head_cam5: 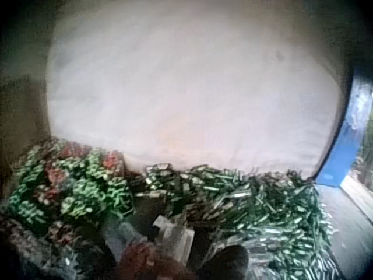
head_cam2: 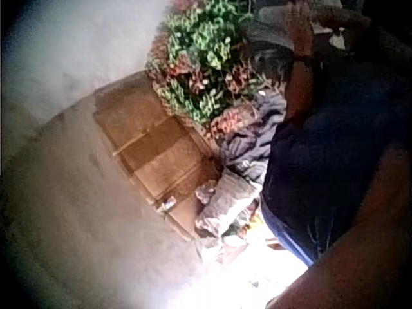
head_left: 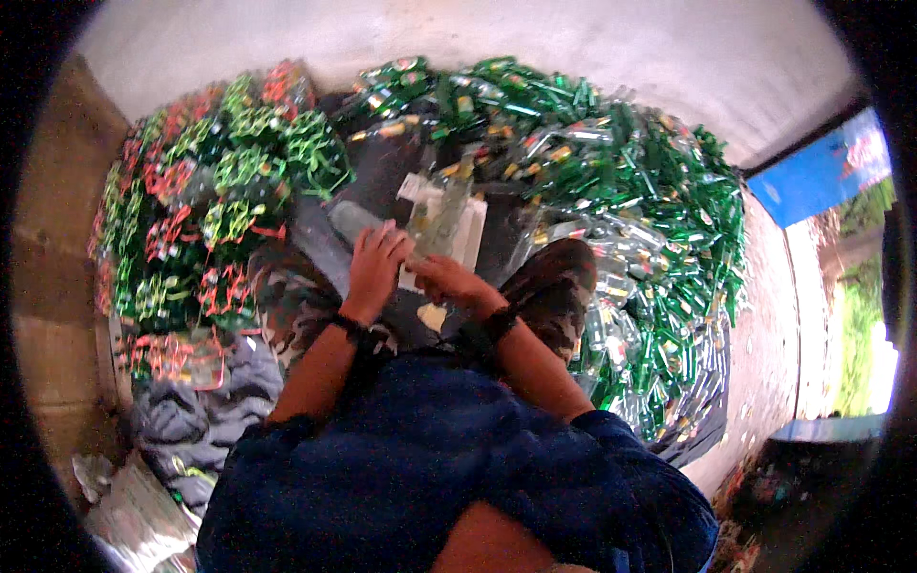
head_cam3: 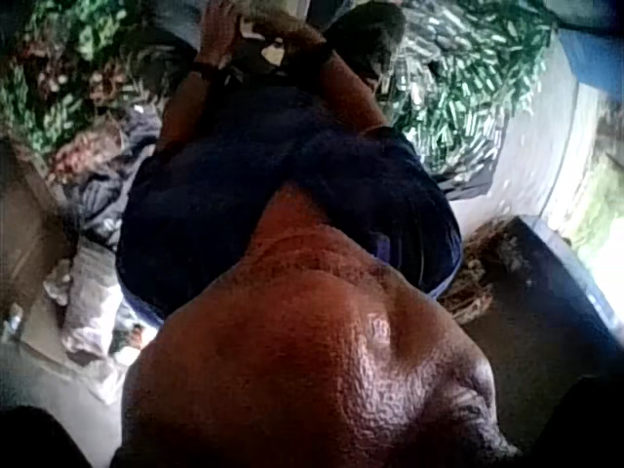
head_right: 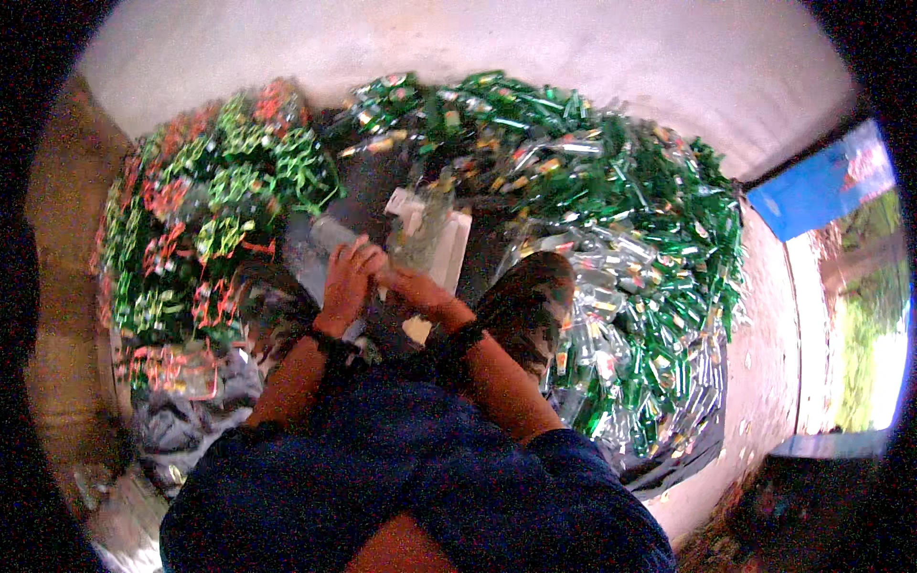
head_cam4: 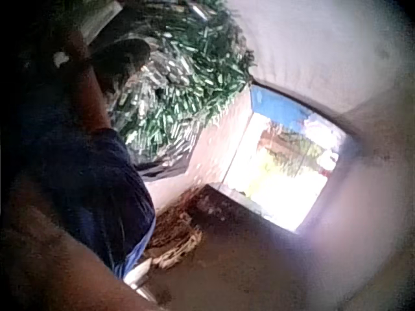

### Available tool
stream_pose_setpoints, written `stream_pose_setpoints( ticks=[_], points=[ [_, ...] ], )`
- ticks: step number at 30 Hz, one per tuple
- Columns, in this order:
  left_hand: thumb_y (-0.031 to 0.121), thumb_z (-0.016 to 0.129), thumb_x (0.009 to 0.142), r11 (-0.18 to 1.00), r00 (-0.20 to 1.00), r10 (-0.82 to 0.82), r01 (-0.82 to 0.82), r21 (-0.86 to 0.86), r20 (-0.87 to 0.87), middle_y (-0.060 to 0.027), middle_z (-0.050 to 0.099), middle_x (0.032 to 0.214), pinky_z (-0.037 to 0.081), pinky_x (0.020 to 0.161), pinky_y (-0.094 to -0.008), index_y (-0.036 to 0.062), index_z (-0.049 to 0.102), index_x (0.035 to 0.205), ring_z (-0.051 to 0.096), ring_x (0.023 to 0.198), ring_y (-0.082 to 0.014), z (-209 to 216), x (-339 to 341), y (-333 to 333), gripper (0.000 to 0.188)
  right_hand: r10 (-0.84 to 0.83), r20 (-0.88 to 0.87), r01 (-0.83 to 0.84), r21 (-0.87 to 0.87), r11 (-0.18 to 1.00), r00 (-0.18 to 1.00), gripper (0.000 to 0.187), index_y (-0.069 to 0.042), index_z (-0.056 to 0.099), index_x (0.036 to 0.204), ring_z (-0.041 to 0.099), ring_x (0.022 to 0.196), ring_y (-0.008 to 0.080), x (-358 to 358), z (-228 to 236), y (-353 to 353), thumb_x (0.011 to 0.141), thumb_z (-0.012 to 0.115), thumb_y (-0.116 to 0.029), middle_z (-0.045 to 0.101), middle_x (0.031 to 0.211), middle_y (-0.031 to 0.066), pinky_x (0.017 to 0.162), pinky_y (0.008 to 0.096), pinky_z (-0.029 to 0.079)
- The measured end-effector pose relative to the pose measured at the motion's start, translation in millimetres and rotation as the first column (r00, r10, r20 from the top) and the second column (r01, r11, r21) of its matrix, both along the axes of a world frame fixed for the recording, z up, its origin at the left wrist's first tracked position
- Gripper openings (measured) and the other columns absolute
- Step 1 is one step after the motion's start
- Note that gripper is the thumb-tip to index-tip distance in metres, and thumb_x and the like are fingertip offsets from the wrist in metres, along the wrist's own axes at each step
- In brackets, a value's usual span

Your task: The person sits on the ground surrounded by a large pile of green glass bottles and tangled Christmas lights. They pick up individual bottles from the pile, inspect them, and place them into a clear plastic container. The person also handles the tangled lights, attempting to untangle them and place them into the container.

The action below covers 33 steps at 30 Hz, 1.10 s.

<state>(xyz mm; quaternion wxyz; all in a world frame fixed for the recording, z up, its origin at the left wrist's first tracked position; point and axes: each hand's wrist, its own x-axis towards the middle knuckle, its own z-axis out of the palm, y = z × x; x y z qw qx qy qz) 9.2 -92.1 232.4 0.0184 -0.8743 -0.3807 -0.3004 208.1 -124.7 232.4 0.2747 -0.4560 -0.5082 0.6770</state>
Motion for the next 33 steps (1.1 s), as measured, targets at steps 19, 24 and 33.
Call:
stream_pose_setpoints(
  ticks=[19, 24, 33],
  points=[
    [0.013, 0.073, 0.083, 0.849, 0.702, 0.402, -0.044, -0.527, 0.588, -0.0169, 0.064, 0.119, 0.048, 0.092, -0.0374, 0.0048, 0.059, 0.119, 0.062, 0.109, -0.0299, -17, -21, 87, 0.04, -0.234, 0.323, 0.219, 0.083, 0.972, 0.917, 0.028, 0.0, 0.065, 0.094, 0.057, 0.061, 0.0158, 8, -28, -2, 0.087, 0.066, -0.027, 0.062, 0.073, 0.0061, 0.056, 0.0328, 0.048],
    [0.008, 0.073, 0.083, 0.841, 0.665, 0.345, 0.093, -0.532, 0.662, -0.0099, 0.067, 0.108, 0.051, 0.084, -0.0317, 0.0027, 0.058, 0.118, 0.065, 0.098, -0.0189, 41, 3, 109, 0.038, -0.045, 0.525, -0.092, 0.231, 0.969, 0.85, 0.029, -0.001, 0.069, 0.093, 0.066, 0.079, 0.028, 12, -66, 5, 0.082, 0.064, -0.027, 0.069, 0.085, 0.0154, 0.073, 0.0385, 0.052],
    [0.01, 0.077, 0.075, 0.833, 0.706, 0.284, 0.153, -0.531, 0.649, -0.0065, 0.071, 0.104, 0.051, 0.082, -0.0326, 0.0042, 0.063, 0.112, 0.067, 0.091, -0.0184, -20, 40, 186, 0.04, -0.016, 0.579, -0.182, 0.283, 0.942, 0.815, 0.024, -0.003, 0.07, 0.092, 0.067, 0.087, 0.0324, 2, -73, 9, 0.082, 0.064, -0.024, 0.07, 0.092, 0.0168, 0.079, 0.0396, 0.052]
  ],
)
